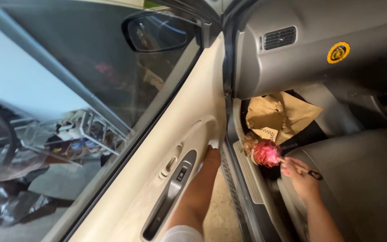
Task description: Cleaning and organizing the interior of a car, including dusting surfaces and removing trash.
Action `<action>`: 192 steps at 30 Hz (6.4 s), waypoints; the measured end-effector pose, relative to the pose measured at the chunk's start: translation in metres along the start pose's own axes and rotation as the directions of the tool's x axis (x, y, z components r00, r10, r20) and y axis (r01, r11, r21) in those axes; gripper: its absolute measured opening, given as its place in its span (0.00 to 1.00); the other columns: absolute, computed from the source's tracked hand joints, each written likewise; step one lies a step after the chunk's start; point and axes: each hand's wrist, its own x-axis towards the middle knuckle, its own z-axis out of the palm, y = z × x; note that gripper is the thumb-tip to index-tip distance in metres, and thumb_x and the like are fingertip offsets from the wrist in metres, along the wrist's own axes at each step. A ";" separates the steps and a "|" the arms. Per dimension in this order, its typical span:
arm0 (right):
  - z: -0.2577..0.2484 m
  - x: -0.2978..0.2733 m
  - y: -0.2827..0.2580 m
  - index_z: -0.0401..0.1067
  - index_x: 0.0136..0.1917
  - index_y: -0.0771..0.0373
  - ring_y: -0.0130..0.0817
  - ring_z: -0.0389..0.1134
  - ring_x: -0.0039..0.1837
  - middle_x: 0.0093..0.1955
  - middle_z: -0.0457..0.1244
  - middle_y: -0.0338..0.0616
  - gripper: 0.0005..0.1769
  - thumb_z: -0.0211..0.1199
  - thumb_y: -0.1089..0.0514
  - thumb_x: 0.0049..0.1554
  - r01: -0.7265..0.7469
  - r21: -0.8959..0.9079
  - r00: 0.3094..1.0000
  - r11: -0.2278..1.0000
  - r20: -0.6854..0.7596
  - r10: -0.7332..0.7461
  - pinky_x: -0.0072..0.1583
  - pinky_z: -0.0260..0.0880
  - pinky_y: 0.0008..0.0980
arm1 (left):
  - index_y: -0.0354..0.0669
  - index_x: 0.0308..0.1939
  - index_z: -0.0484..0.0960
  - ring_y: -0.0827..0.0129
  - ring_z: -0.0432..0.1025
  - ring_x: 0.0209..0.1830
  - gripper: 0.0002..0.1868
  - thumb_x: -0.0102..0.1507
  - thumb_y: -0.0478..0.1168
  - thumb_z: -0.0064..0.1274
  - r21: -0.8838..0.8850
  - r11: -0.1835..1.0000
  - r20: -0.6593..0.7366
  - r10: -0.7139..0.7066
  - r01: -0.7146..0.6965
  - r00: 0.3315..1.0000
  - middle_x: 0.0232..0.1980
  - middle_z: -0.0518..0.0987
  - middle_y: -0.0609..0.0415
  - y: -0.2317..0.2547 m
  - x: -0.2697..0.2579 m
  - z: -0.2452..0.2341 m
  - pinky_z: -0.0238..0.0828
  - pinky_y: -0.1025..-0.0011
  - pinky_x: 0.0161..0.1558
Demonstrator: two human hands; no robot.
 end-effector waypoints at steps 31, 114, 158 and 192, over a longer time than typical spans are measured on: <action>0.271 -0.128 0.068 0.75 0.46 0.65 0.32 0.72 0.35 0.36 0.71 0.45 0.09 0.61 0.57 0.62 0.298 -0.144 0.854 0.944 0.482 -0.197 0.39 0.74 0.34 | 0.43 0.57 0.77 0.43 0.75 0.53 0.23 0.63 0.47 0.63 -0.252 0.740 -0.844 0.148 -0.624 0.516 0.59 0.71 0.41 -0.080 -0.280 -0.180 0.77 0.56 0.54; 0.054 -0.080 -0.129 0.67 0.42 0.64 0.26 0.65 0.38 0.36 0.64 0.42 0.21 0.47 0.57 0.77 0.627 -0.034 0.763 0.778 -0.174 -0.623 0.42 0.65 0.24 | 0.47 0.52 0.75 0.50 0.78 0.47 0.22 0.61 0.53 0.62 -0.004 0.839 -0.768 0.346 -0.544 0.539 0.51 0.72 0.49 -0.101 -0.324 -0.311 0.77 0.58 0.50; 0.255 -0.269 -0.267 0.73 0.50 0.52 0.47 0.71 0.43 0.37 0.67 0.51 0.11 0.59 0.44 0.66 0.690 -0.630 0.722 0.356 0.634 -0.278 0.49 0.73 0.43 | 0.44 0.46 0.81 0.52 0.75 0.51 0.21 0.58 0.53 0.66 -0.368 0.743 -0.744 0.124 -0.559 0.656 0.50 0.77 0.48 -0.113 -0.312 -0.298 0.74 0.60 0.52; 0.189 -0.199 -0.265 0.80 0.53 0.58 0.28 0.73 0.42 0.42 0.72 0.40 0.14 0.57 0.50 0.67 0.620 -0.472 0.783 0.627 0.314 -0.537 0.45 0.75 0.31 | 0.43 0.46 0.75 0.54 0.73 0.48 0.23 0.59 0.52 0.66 -0.338 0.609 -0.861 0.107 -0.717 0.497 0.47 0.75 0.48 -0.116 -0.313 -0.296 0.72 0.62 0.51</action>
